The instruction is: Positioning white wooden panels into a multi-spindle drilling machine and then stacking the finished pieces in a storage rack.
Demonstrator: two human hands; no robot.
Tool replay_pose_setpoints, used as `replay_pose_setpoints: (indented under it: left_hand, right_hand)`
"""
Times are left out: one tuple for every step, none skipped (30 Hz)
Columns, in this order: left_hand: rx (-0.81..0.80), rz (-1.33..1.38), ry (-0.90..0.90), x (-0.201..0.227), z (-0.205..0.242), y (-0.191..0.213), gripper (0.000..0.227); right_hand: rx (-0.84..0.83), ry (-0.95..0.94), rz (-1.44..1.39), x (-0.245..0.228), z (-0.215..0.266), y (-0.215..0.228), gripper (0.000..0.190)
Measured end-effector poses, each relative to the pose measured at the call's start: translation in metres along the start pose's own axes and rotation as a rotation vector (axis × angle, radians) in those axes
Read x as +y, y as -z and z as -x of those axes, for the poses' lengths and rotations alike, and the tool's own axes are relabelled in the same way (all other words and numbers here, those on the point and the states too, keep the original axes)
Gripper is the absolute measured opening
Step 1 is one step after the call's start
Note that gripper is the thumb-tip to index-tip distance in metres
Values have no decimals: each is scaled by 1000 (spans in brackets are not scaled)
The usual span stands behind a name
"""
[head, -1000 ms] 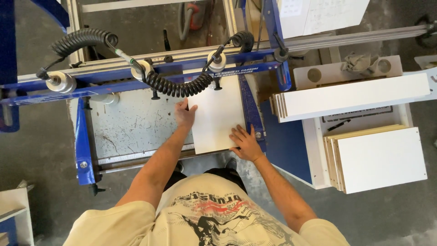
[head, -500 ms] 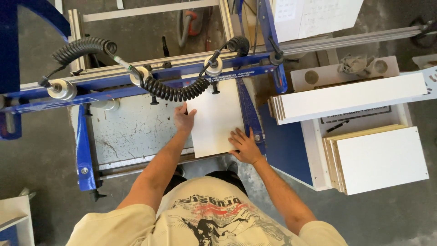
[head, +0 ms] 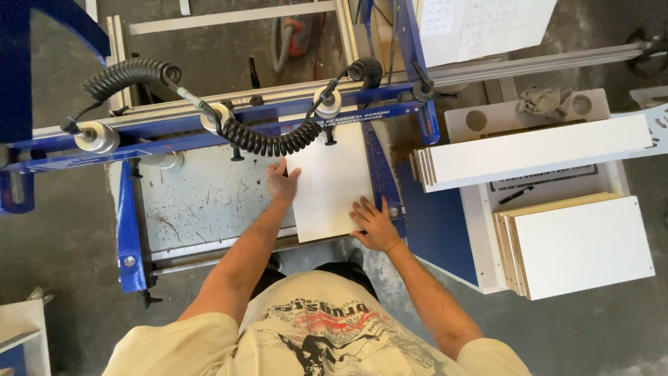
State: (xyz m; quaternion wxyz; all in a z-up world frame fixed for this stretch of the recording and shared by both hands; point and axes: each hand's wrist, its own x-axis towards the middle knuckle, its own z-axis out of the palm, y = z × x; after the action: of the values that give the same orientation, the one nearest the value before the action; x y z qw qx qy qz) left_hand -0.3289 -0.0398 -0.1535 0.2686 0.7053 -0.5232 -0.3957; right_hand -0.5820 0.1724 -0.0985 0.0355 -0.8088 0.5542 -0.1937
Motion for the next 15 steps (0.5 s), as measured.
replay_pose_setpoints:
  left_hand:
    - [-1,0,1,-2,-1,-1,60]
    - [-2,12,6,-3,-2,-2,60]
    - [-3,23,11,-5,-3,-3,60]
    - [-3,23,10,-2,-2,-2,60]
    - [-2,25,10,0,-1,-1,60]
    - [-2,27,9,3,1,0,59]
    - [-3,27,8,2,0,-1,59]
    - [-1,40,22,2,-1,-2,59]
    - [0,54,36,1,-2,-3,59]
    - [2,55,34,-2,-3,-4,59]
    - [11,44,21,-4,-4,-5,60]
    - [18,32,7,-7,-4,-6,60]
    - [18,32,7,-8,-5,-7,60]
    - [9,29,16,-8,-6,-7,59]
    - [1,27,25,-9,-6,-7,59]
  right_hand:
    - [-1,0,0,0,0,0,50]
    - [5,3,-3,0,0,1,49]
    - [10,7,-6,-1,-1,1,49]
    - [11,7,-6,-1,-1,1,49]
    - [18,11,-1,-1,-1,0,49]
    - [26,14,5,-1,0,0,50]
    - [26,13,6,-1,0,0,50]
    - [26,11,7,-1,0,0,50]
    - [27,10,9,-1,0,1,50]
    - [28,12,10,-1,0,0,50]
    - [31,14,9,-1,-1,0,50]
    - [32,14,8,-1,0,-1,50]
    - [33,13,8,-1,0,0,50]
    - [39,18,9,-1,0,0,50]
    - [45,22,10,-1,0,0,50]
